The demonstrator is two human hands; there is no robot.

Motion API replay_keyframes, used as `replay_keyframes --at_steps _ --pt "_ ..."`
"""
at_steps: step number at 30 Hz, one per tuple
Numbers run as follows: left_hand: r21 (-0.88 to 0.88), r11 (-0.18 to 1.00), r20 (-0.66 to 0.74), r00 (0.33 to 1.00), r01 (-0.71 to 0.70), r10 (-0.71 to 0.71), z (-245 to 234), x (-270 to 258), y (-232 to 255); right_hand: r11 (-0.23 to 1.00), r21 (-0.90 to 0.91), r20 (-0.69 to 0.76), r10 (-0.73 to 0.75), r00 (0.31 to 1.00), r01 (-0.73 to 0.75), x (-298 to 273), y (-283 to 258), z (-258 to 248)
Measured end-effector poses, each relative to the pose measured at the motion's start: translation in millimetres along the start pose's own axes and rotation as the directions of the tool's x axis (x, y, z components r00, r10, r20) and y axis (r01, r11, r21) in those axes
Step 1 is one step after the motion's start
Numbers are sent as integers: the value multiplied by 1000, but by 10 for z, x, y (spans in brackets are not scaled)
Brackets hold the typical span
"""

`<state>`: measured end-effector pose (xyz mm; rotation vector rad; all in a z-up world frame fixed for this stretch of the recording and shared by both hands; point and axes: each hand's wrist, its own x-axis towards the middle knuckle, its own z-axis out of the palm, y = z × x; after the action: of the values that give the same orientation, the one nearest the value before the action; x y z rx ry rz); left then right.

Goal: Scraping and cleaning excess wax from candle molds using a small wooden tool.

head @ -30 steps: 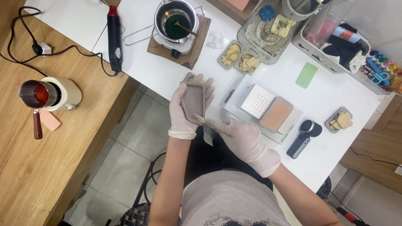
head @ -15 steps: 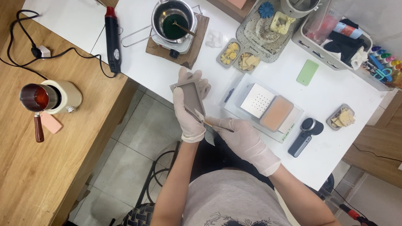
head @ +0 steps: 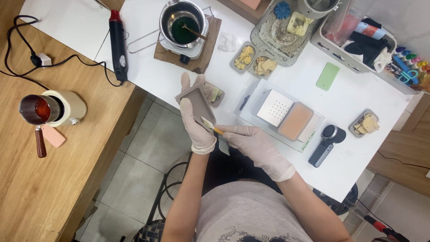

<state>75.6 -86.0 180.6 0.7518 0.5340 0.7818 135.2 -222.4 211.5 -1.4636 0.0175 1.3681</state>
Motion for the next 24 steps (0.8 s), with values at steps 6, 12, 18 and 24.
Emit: replay_keyframes --at_steps 6,12,18,24 --pt "-112 992 -76 995 57 -66 -326 121 -53 999 -31 -25 18 1000 -19 -31 -161 12" --pt "-174 952 -324 898 251 -296 -1238 286 -373 985 169 -105 2 994 16 466 338 -177" --pt "-199 808 -358 726 555 -587 -1731 284 -928 995 -45 -408 -95 908 84 1494 1185 -96" --pt "-426 614 -141 622 664 -770 -1899 437 -1384 879 -421 -487 -426 763 222 1930 1376 11"
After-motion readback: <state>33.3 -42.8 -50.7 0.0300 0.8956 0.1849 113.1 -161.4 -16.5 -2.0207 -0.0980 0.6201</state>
